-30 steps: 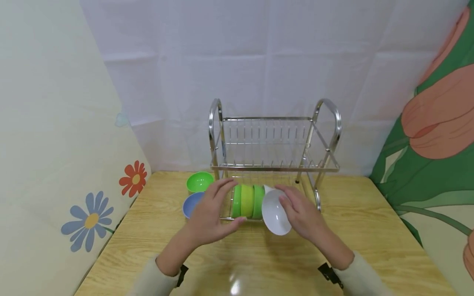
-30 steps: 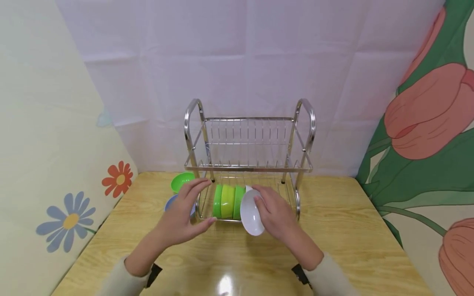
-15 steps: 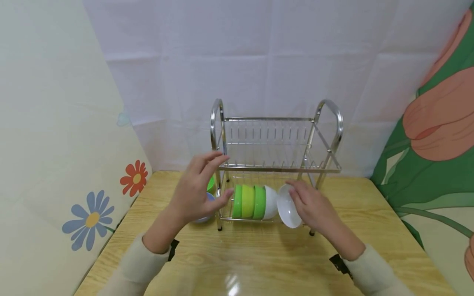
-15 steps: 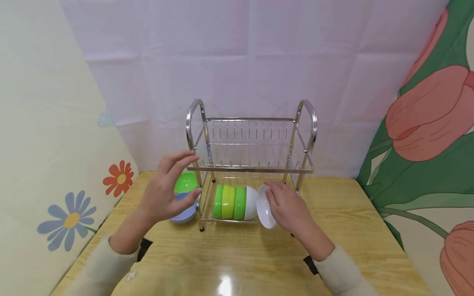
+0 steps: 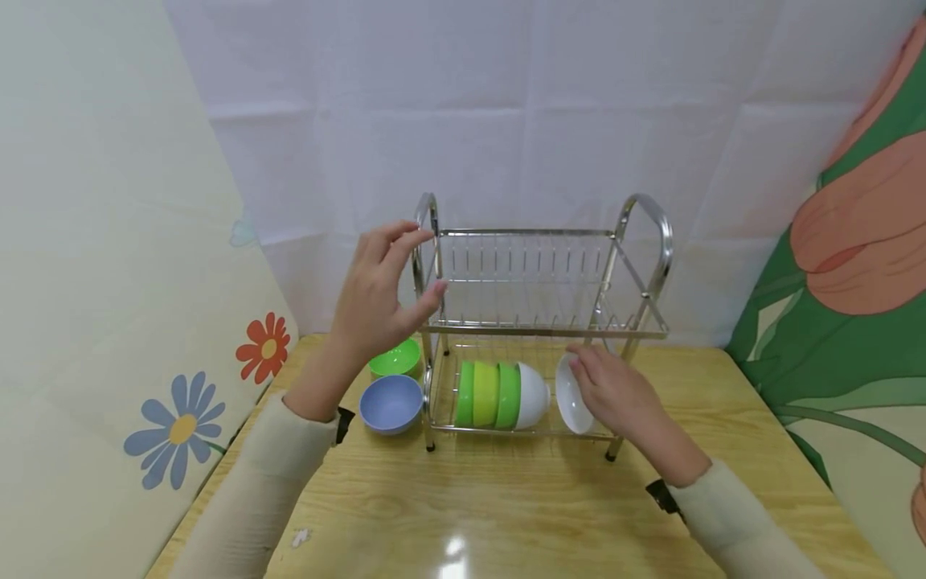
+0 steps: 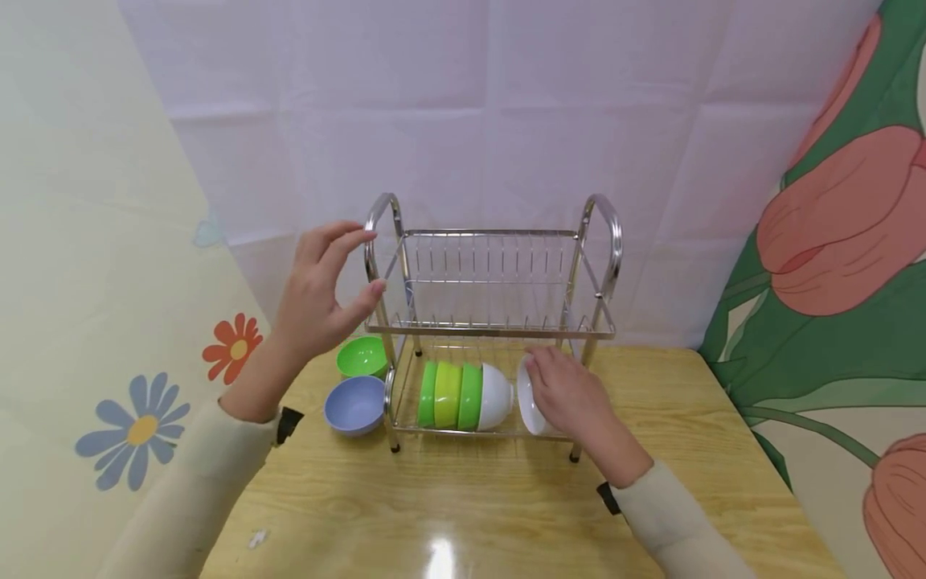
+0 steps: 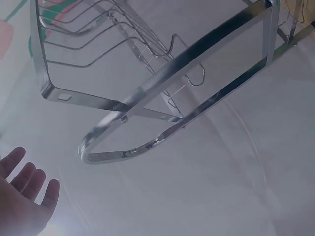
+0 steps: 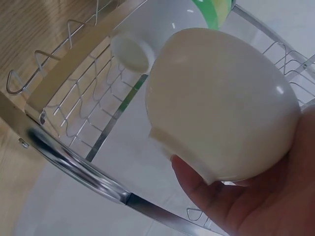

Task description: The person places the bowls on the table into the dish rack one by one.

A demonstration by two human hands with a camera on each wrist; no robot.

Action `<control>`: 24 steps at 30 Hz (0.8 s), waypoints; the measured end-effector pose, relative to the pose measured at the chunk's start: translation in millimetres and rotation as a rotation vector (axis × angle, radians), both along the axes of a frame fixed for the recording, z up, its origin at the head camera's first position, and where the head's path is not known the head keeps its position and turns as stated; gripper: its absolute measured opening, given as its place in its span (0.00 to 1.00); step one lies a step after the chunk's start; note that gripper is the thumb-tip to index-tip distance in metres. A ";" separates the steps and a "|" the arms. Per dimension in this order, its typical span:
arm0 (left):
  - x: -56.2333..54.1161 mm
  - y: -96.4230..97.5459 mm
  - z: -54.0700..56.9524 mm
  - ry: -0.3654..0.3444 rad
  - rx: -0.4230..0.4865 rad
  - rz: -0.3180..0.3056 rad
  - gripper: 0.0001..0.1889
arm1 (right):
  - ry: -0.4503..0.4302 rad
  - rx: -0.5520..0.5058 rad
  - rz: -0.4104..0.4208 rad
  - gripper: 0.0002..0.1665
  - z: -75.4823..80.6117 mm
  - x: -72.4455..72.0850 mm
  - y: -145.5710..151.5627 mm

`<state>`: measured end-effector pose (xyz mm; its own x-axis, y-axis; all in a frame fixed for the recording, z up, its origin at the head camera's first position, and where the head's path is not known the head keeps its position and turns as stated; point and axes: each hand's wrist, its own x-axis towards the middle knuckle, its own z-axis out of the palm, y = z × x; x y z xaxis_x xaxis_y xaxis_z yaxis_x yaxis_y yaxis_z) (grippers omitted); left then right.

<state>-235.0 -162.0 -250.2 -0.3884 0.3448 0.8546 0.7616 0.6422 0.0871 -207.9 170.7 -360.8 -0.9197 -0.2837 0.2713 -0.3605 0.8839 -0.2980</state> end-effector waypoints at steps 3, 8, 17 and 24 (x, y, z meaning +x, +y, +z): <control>-11.0 -0.5 6.1 -0.015 0.001 0.038 0.31 | -0.026 0.006 -0.012 0.28 0.4 -3.0 0.1; -28.1 1.8 16.0 -0.058 -0.008 0.090 0.29 | -0.056 0.008 -0.031 0.28 -2.2 -9.3 -1.2; -53.2 12.0 31.2 -0.181 -0.056 0.193 0.26 | -0.129 0.016 -0.070 0.29 -14.4 -23.9 -6.8; -65.8 20.1 41.9 -0.278 -0.083 0.263 0.26 | -0.172 0.021 -0.083 0.31 -22.8 -33.1 -12.2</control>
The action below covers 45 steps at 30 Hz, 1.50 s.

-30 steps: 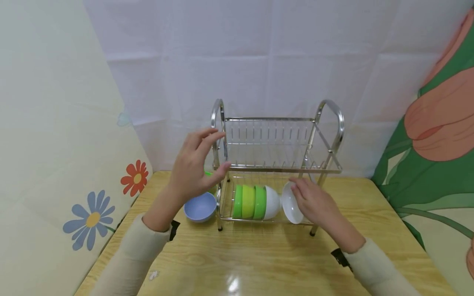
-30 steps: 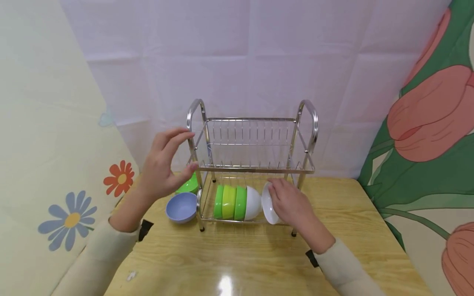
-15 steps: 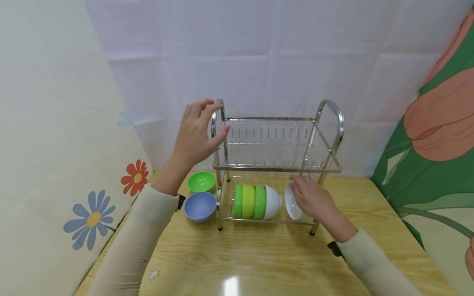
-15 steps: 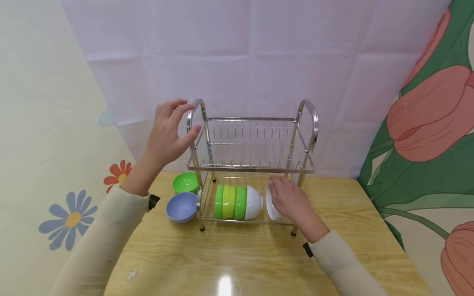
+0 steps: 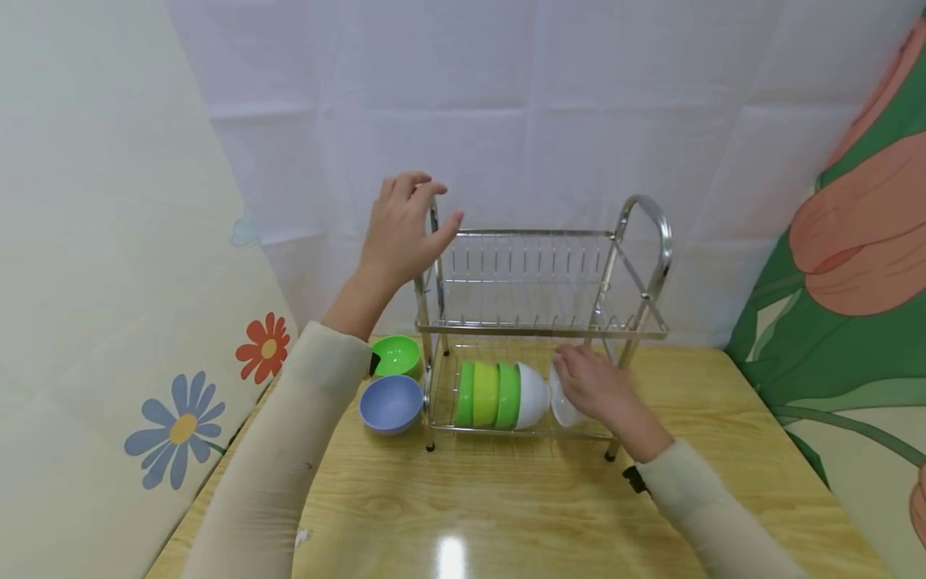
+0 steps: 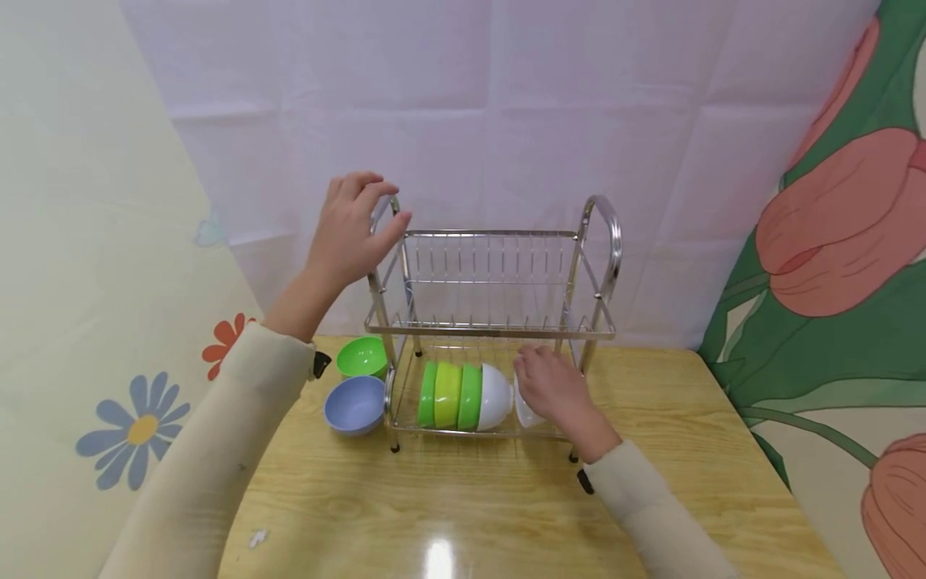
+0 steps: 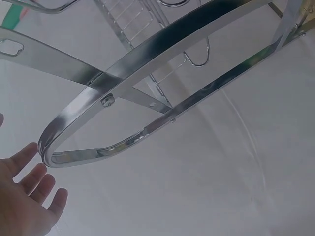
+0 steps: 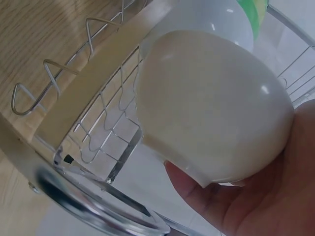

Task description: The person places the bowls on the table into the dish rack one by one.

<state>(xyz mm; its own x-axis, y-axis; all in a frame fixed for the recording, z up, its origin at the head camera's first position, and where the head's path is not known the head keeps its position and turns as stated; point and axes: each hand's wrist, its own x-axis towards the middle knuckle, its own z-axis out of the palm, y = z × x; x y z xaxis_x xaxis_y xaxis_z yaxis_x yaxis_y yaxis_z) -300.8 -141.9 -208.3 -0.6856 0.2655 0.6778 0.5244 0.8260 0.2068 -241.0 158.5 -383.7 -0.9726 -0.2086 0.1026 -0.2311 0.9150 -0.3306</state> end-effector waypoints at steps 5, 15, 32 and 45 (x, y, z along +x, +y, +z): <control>-8.2 5.3 5.3 -0.082 -0.006 0.054 0.27 | -0.031 0.009 0.002 0.35 -7.0 -5.2 -4.1; -20.3 7.3 6.7 -0.174 -0.025 0.122 0.28 | -0.049 0.036 -0.006 0.38 -18.3 -8.6 -9.5; -28.8 6.3 -3.7 -0.278 -0.062 0.158 0.31 | 0.013 -0.027 -0.001 0.34 -32.4 -12.3 -20.2; -27.4 12.3 -4.2 -0.357 -0.088 0.201 0.35 | -0.020 -0.016 -0.029 0.44 -40.3 -16.7 -30.3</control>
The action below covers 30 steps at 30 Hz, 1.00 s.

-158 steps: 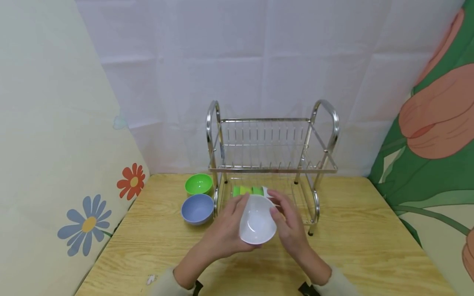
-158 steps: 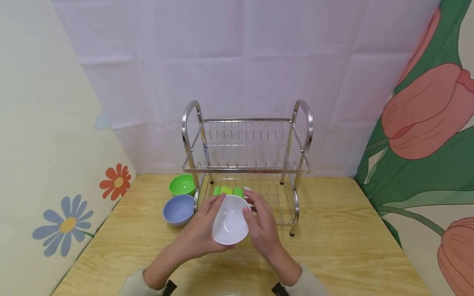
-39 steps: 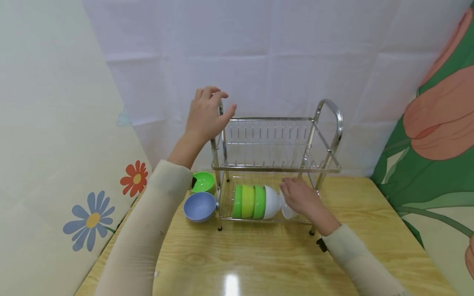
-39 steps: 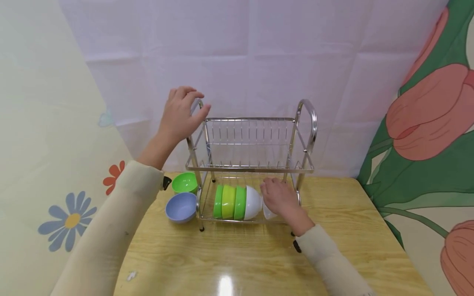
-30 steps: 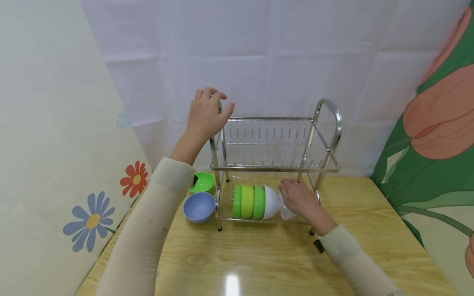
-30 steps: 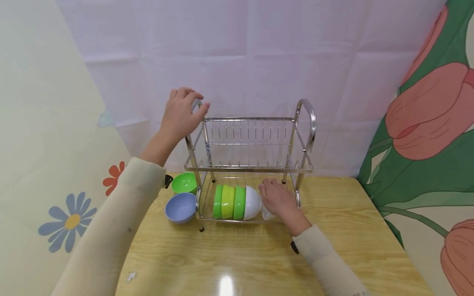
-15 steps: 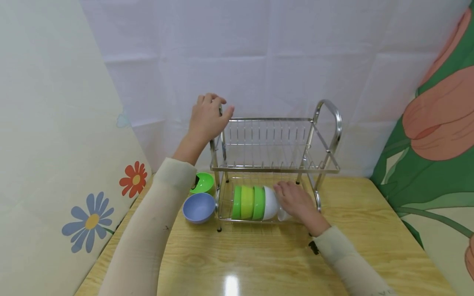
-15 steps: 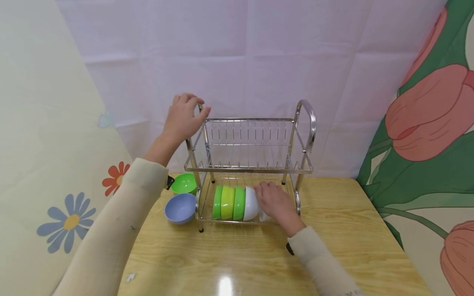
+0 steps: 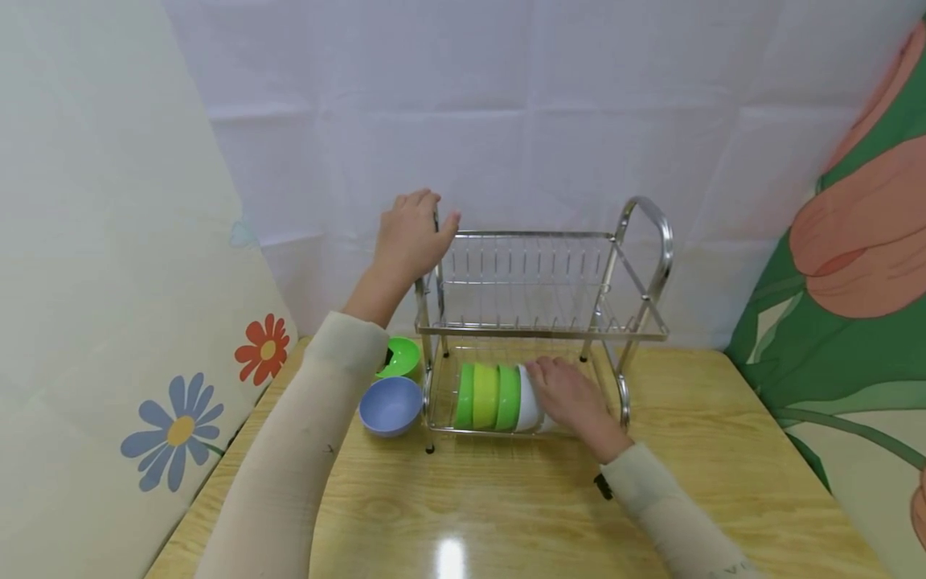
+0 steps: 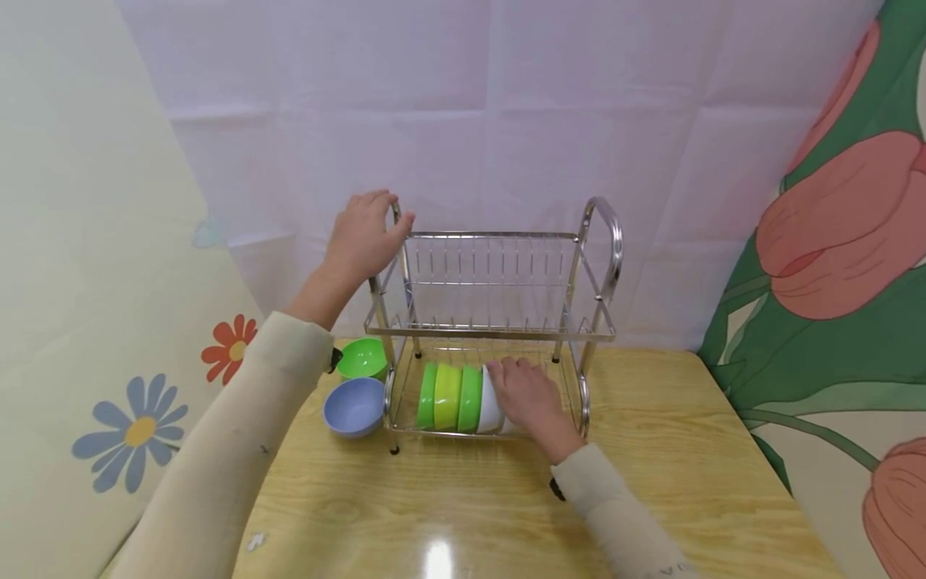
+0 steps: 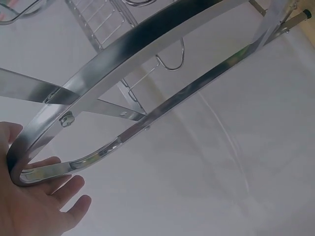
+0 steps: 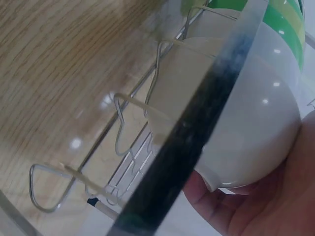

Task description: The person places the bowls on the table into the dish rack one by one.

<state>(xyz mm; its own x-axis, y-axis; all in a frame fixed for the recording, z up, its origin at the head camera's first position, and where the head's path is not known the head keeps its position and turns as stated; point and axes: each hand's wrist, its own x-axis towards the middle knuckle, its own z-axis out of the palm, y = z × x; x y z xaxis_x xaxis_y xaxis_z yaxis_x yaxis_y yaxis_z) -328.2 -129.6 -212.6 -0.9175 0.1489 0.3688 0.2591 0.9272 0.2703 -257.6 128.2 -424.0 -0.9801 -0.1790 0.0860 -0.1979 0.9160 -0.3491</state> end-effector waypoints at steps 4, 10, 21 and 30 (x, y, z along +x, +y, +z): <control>1.4 2.4 -0.2 -0.022 0.004 0.002 0.35 | -0.003 0.000 -0.009 0.40 -3.3 -0.5 -0.9; 1.2 4.8 0.5 -0.017 0.007 0.012 0.34 | 0.009 -0.005 -0.020 0.40 -4.1 0.9 -3.5; 1.4 6.7 -1.2 0.016 0.014 0.000 0.32 | -0.010 -0.031 -0.047 0.42 0.4 2.7 -1.2; 1.8 5.4 -6.4 0.042 0.049 -0.013 0.31 | 0.039 -0.025 -0.003 0.42 11.5 12.3 4.0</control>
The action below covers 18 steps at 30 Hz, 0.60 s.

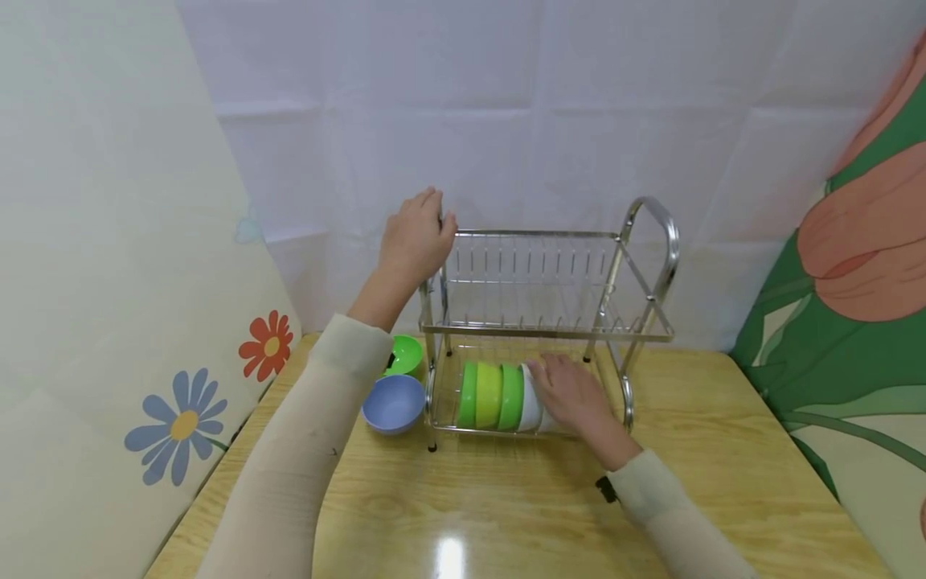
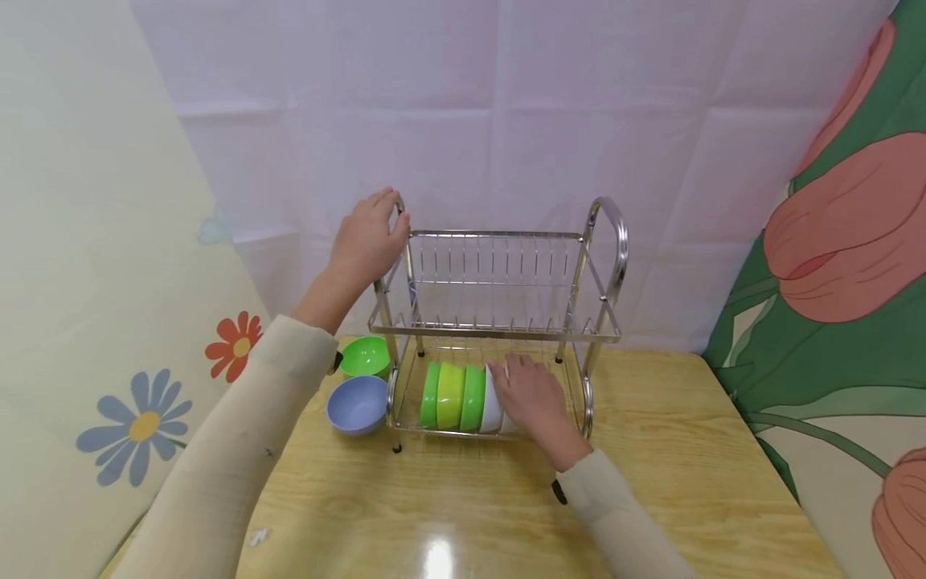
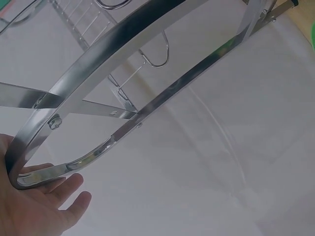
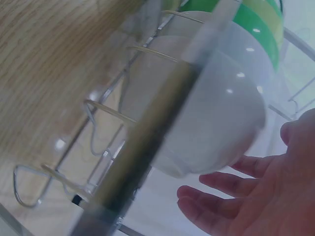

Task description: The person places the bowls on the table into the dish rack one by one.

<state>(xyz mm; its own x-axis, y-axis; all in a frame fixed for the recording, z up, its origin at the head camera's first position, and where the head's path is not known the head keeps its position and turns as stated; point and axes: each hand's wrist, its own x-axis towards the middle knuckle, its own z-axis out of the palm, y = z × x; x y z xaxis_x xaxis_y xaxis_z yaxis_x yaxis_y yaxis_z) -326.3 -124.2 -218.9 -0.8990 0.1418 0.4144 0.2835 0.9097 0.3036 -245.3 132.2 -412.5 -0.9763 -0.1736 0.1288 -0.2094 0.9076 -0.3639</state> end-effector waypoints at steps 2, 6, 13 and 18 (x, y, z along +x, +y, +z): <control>-0.1 -0.8 -0.6 0.010 0.007 -0.001 0.31 | 0.028 -0.001 0.006 0.41 4.2 3.2 0.7; 0.3 -1.9 -1.5 0.030 0.022 -0.006 0.30 | 0.041 -0.009 0.016 0.41 13.6 11.3 3.0; 4.3 -1.9 -2.4 0.048 0.016 -0.024 0.30 | 0.043 0.005 0.036 0.39 32.4 32.3 7.4; 3.8 -2.8 -5.0 0.053 0.011 -0.036 0.30 | 0.052 -0.006 0.079 0.40 46.0 48.8 9.3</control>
